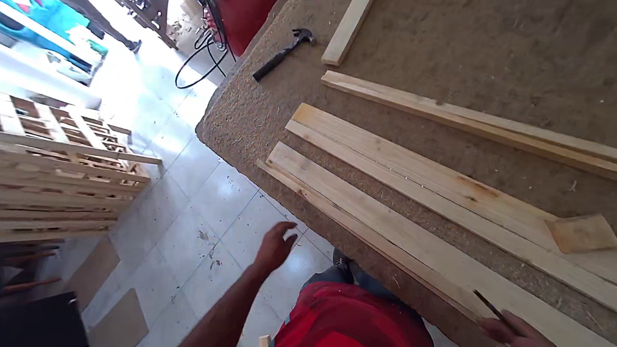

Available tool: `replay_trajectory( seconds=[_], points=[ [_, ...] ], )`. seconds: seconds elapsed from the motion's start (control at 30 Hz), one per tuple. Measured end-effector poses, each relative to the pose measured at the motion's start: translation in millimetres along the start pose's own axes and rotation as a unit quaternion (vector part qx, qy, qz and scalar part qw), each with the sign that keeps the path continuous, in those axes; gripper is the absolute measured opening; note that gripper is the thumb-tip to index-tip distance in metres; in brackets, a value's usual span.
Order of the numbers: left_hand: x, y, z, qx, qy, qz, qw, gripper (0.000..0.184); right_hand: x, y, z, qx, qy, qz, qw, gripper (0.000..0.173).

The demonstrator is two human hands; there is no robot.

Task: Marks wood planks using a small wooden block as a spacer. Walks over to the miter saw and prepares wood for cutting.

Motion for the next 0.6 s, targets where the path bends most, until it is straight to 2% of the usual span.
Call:
replay_trajectory(
  seconds=[0.1,0.17,0.27,0.37,0.6],
  points=[
    [-63.5,44.8,45.2,-0.074,-0.079,-0.046,0.993,0.040,57.0,27.7,34.4,-0.026,0.047,0.005,0.999,0.039],
    [-99.7,78.1,78.5,-0.094,-0.129,-0.062,0.985,0.043,88.8,39.5,56.0,-0.045,0.072,-0.010,0.996,0.037],
    [-137.6,123.1,127.6,-0.132,-0.143,-0.097,0.976,0.047,129.3,57.2,83.5,-0.049,0.097,-0.024,0.994,0.037],
    [-147.1,156.4,166.8,-0.145,-0.104,-0.130,0.975,0.044,165.0,74.0,104.0,-0.032,0.099,-0.030,0.994,0.038],
    [-142.4,164.1,205.1,-0.138,0.055,-0.180,0.972,0.030,272.1,92.9,127.8,0.062,0.026,-0.019,0.998,0.034]
  ],
)
Point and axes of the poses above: each hand's wrist, its own z-axis towards the middle knuckle, its own x-axis out of the palm, y = z × x, the point moved 9 cm from there along z, towards the middle knuckle, and after that the axes turned 6 degrees about x, right-handed, at the moved point
